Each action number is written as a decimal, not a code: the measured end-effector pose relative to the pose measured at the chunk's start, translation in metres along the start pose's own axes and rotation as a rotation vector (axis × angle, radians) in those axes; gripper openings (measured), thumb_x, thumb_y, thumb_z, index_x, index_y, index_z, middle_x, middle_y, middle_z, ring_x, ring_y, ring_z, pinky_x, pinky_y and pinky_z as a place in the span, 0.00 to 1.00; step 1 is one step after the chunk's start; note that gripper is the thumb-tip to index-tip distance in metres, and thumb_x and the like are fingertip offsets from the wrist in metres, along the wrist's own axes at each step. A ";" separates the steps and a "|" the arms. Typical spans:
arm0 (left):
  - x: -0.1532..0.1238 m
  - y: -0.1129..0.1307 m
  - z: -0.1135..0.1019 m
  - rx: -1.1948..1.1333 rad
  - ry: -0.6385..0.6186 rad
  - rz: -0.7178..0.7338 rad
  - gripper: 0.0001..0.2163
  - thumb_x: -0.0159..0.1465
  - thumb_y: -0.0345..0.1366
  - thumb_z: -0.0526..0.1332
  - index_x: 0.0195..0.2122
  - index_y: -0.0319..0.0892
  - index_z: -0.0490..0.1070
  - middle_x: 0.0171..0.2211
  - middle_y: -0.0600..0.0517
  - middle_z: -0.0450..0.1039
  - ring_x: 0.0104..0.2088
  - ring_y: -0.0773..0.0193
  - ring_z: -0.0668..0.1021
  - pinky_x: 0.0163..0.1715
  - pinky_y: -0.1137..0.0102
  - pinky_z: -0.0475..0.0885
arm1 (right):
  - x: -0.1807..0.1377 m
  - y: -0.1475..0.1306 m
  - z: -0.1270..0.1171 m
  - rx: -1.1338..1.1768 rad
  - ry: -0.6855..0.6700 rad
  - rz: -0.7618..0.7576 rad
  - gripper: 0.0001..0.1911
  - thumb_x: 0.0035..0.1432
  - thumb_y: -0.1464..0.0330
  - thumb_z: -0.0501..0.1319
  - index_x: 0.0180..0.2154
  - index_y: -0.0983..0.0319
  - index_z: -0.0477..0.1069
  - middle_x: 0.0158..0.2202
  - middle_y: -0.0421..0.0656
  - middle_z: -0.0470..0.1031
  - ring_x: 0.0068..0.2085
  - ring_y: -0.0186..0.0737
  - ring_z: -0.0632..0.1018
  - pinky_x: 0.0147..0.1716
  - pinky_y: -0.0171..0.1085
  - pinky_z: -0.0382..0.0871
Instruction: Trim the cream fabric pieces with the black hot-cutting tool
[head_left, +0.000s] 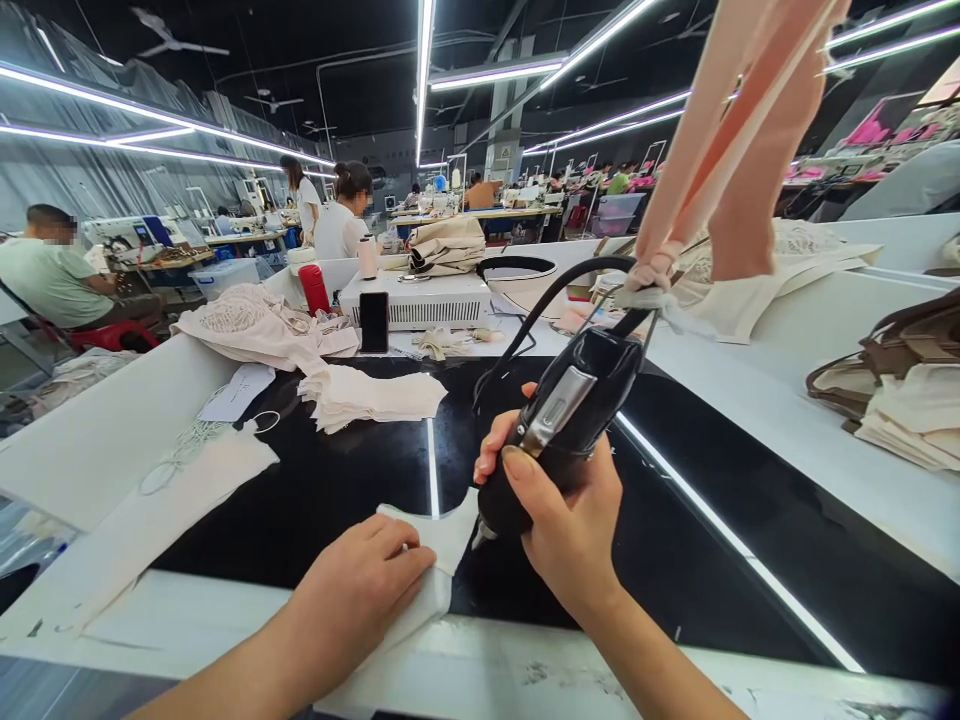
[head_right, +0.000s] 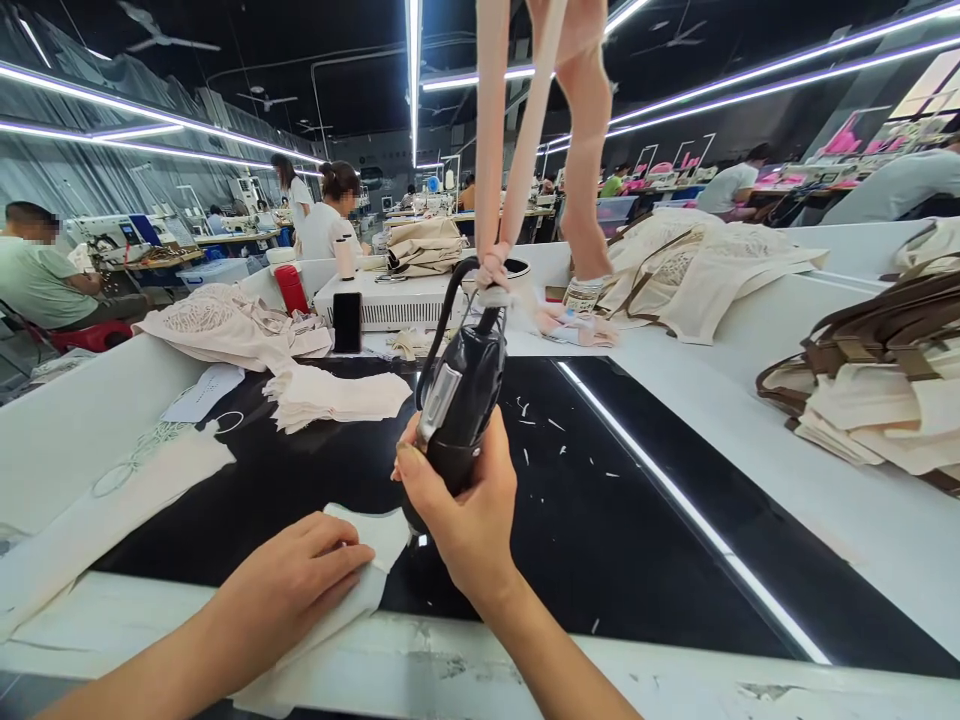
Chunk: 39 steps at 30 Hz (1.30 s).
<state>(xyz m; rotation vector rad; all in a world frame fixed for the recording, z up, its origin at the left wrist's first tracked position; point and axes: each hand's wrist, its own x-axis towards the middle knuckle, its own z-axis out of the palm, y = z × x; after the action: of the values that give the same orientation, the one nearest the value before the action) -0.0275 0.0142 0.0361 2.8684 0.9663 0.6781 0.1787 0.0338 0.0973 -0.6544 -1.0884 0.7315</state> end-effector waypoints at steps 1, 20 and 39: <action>0.000 -0.002 0.000 0.007 -0.007 0.015 0.09 0.74 0.25 0.60 0.50 0.42 0.76 0.43 0.48 0.79 0.40 0.57 0.82 0.41 0.64 0.83 | 0.000 -0.001 0.000 -0.004 -0.003 -0.001 0.12 0.59 0.66 0.71 0.41 0.54 0.70 0.32 0.35 0.78 0.26 0.34 0.77 0.26 0.35 0.77; 0.033 -0.041 0.006 -0.041 -0.010 0.072 0.12 0.77 0.26 0.54 0.52 0.40 0.77 0.53 0.45 0.80 0.53 0.59 0.83 0.54 0.66 0.81 | -0.012 0.001 -0.017 -0.036 -0.078 0.037 0.20 0.61 0.61 0.74 0.52 0.51 0.72 0.34 0.39 0.79 0.27 0.38 0.79 0.24 0.37 0.78; 0.023 -0.043 0.014 -0.043 -0.015 0.101 0.11 0.79 0.28 0.52 0.50 0.40 0.75 0.51 0.47 0.79 0.51 0.59 0.82 0.51 0.68 0.81 | 0.022 0.013 0.012 0.025 0.013 0.006 0.19 0.58 0.60 0.75 0.49 0.51 0.73 0.30 0.35 0.77 0.25 0.37 0.77 0.27 0.38 0.78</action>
<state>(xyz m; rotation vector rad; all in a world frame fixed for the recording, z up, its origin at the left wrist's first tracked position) -0.0299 0.0632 0.0252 2.8963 0.7998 0.6745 0.1708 0.0603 0.1033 -0.6407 -1.0641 0.7437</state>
